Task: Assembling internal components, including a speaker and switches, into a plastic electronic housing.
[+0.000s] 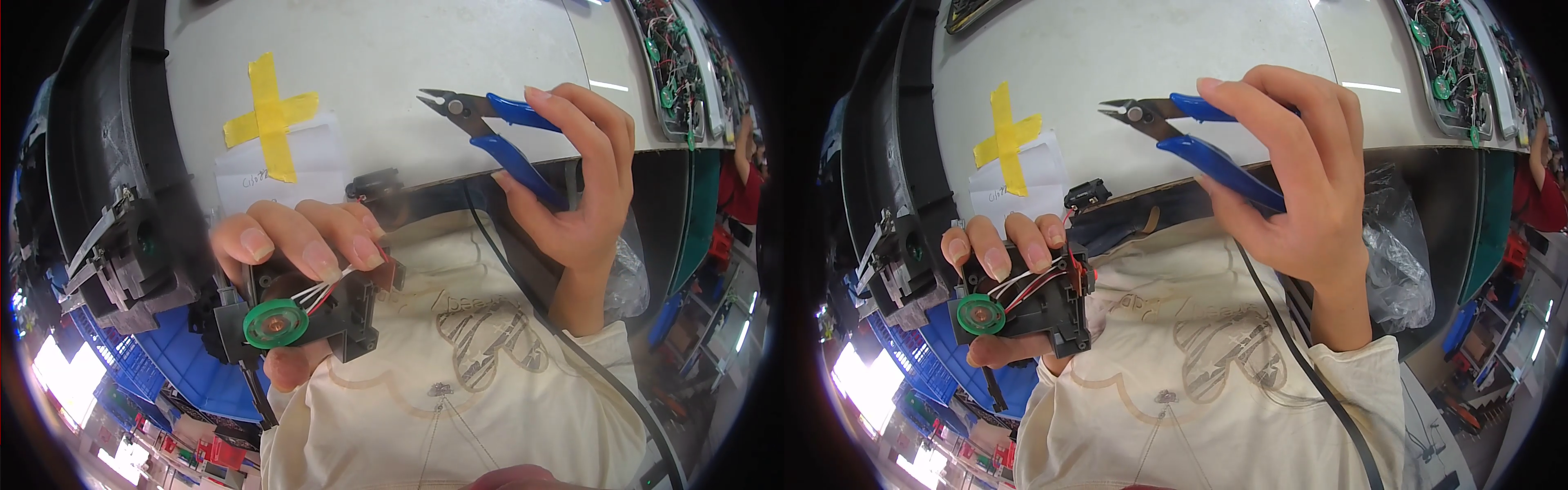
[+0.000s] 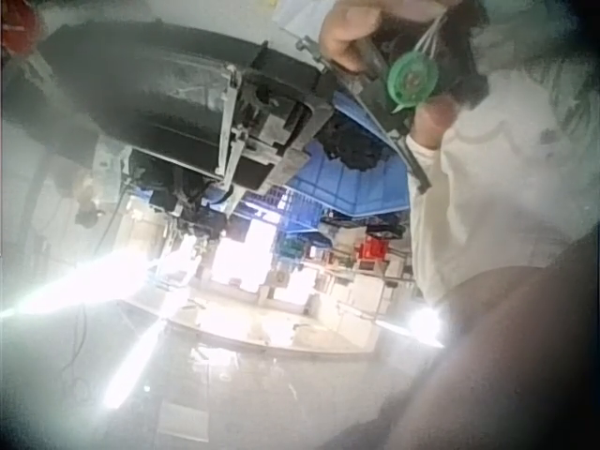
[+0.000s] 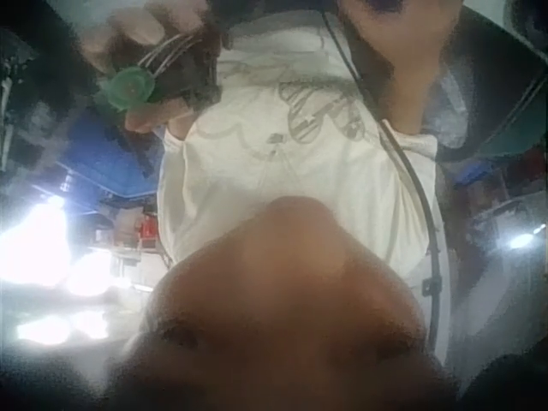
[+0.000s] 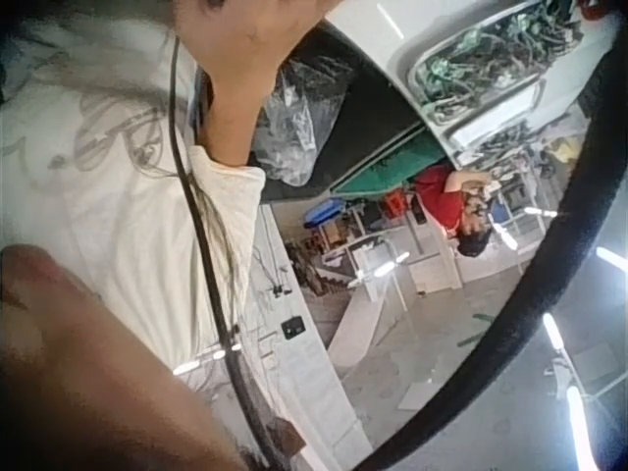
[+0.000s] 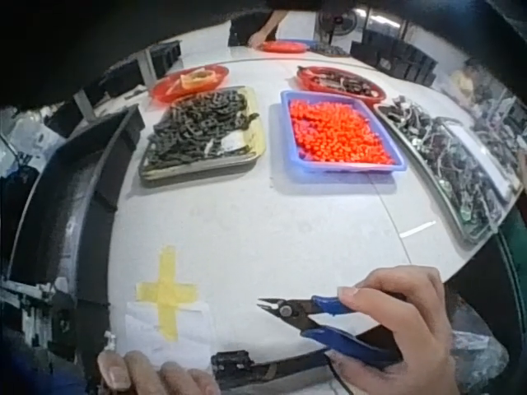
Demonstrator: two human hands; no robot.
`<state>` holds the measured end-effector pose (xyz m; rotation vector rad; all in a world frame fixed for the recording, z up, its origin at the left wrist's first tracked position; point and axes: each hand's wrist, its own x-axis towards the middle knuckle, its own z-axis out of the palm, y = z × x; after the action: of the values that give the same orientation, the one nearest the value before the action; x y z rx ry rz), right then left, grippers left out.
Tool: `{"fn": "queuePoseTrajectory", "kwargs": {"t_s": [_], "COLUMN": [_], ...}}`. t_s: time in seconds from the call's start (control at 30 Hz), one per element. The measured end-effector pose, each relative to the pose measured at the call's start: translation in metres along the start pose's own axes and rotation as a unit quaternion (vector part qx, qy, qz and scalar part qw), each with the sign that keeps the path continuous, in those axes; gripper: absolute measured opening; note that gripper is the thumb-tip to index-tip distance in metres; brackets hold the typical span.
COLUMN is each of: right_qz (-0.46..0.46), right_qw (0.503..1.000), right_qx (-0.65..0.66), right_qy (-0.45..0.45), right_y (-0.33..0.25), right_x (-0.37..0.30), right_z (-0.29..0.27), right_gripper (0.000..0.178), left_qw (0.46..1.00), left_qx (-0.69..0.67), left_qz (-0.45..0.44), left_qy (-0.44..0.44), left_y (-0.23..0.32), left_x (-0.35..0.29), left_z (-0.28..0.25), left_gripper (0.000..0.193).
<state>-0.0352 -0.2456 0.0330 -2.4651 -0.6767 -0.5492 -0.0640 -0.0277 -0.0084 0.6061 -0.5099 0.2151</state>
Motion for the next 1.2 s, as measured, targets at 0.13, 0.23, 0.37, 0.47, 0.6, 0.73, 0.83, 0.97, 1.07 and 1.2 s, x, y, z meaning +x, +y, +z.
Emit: {"fn": "queuePoseTrajectory", "kwargs": {"t_s": [0.13,0.23,0.37,0.47,0.6,0.73,0.83,0.97,1.07,1.2], "right_qz": [0.020,0.039,0.034,0.015,0.035,-0.060,-0.059,-0.094,-0.057,-0.059], "right_qw": [0.999,0.997,0.994,0.989,0.996,0.950,0.955,0.964,0.962,0.954], "right_qx": [-0.001,-0.001,-0.048,-0.124,0.082,0.304,0.284,0.248,0.267,0.295], "right_qy": [-0.035,-0.064,-0.095,-0.078,-0.007,-0.035,-0.059,-0.032,-0.020,-0.013], "right_y": [0.006,0.008,0.011,0.006,-0.015,-0.037,-0.047,-0.045,-0.049,-0.048], "right_x": [0.003,0.003,0.004,0.008,-0.004,-0.008,-0.009,-0.010,-0.012,-0.014], "right_z": [0.005,0.008,0.008,0.005,-0.005,0.007,0.014,0.017,0.018,0.023], "right_gripper": [0.056,0.054,0.049,0.047,0.044,0.041,0.036,0.041,0.040,0.034], "left_qw": [1.000,1.000,1.000,1.000,1.000,0.998,0.998,0.995,0.996,0.997], "left_qx": [0.005,0.004,-0.004,-0.011,-0.029,0.003,0.000,0.002,-0.031,-0.031], "left_qz": [-0.001,-0.003,0.002,0.001,-0.002,-0.059,-0.067,-0.092,-0.073,-0.058], "left_qy": [0.000,0.005,0.014,0.021,0.012,0.013,0.003,0.046,0.034,0.026], "left_y": [0.000,-0.001,-0.003,-0.004,-0.005,-0.003,-0.006,-0.005,-0.013,-0.015], "left_x": [0.001,0.000,0.001,0.000,0.000,-0.001,-0.001,-0.004,-0.005,-0.006], "left_z": [0.003,0.003,0.005,0.006,0.009,0.011,0.012,0.020,0.016,0.014], "left_gripper": [0.071,0.071,0.071,0.071,0.073,0.075,0.077,0.077,0.075,0.075]}}
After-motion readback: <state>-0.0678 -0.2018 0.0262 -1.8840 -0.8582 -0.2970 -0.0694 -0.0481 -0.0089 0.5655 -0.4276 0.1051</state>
